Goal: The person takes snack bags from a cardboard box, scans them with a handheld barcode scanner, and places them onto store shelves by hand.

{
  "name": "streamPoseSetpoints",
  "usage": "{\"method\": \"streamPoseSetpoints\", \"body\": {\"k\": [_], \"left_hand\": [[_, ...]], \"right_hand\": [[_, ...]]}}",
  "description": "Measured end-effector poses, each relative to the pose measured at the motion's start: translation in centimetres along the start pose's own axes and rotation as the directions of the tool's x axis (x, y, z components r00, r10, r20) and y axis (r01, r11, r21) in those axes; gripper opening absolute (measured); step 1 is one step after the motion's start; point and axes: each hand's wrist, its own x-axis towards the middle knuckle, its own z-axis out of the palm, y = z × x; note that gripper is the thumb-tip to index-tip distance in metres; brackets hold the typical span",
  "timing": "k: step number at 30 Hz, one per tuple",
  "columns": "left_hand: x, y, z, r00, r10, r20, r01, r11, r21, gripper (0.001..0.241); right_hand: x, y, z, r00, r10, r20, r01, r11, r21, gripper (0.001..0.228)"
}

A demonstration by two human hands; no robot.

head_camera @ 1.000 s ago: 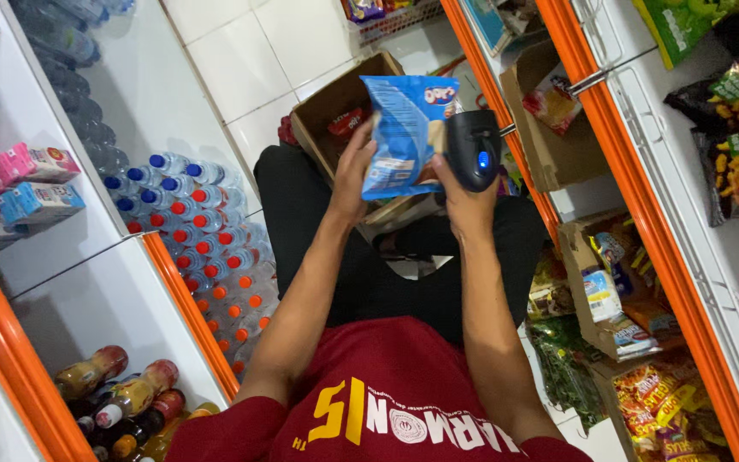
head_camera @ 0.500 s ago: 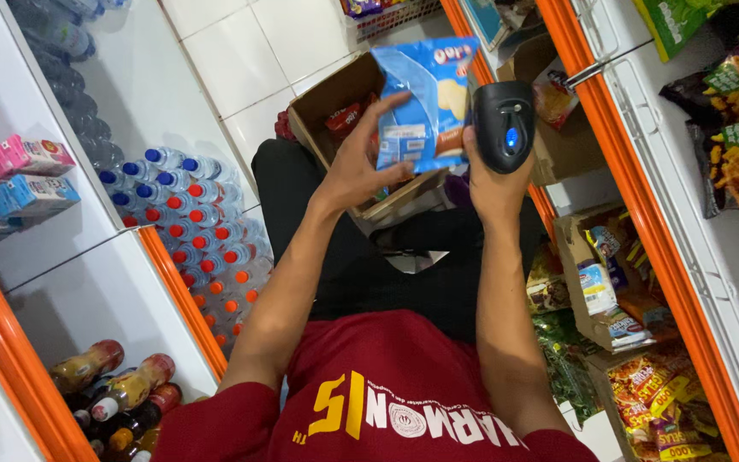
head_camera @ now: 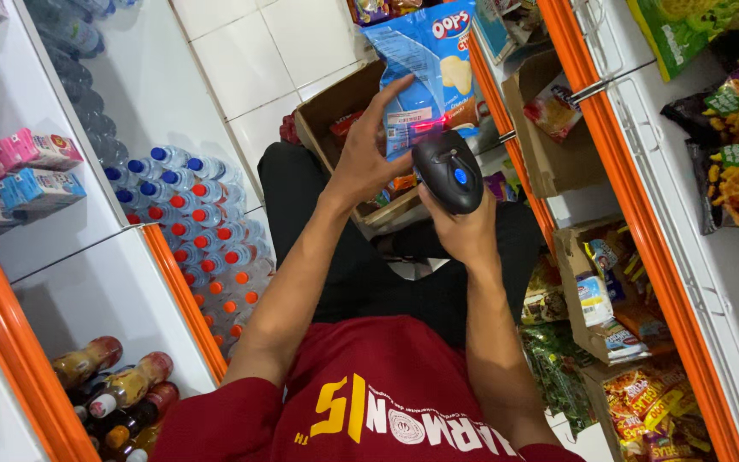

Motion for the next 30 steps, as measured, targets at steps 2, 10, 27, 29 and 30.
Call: {"method": "streamPoseSetpoints", "body": {"k": [2,10,27,29,30], "left_hand": [[0.0,0.5,0.0,1.0,0.006,-0.001,-0.006,1.0,-0.006,0.081],[0.6,0.8,-0.7,1.0,-0.02,-0.001,0.02,1.0,-0.007,0.074],[4.1,4.8,3.9,0.946,0.32,-0.043,-0.276,0.871,0.406,0.062],[5.4,5.1,4.7,0.984,0.159,-0.076,-0.145,0.976,0.164,0.06],[6.3,5.2,5.1,0.997,-0.036,-0.063,0.031,0.996,-0.085,0.058]], "right_hand": [[0.1,-0.3,0.0,1.0,0.023,0.007,-0.023,1.0,-0.01,0.026],[1.6,1.6,-1.6,0.952,0.2,-0.231,-0.134,0.954,0.269,0.035],[9.1,-1.6,-4.4,0.895,0.352,-0.274,-0.192,0.858,0.476,0.042],[8.5,-2.9,-4.4,0.931,0.22,-0.291,-0.114,0.933,0.342,0.035],[8.8,-3.3,-4.6,0.955,0.107,-0.276,-0.051,0.978,0.205,0.028]]}}
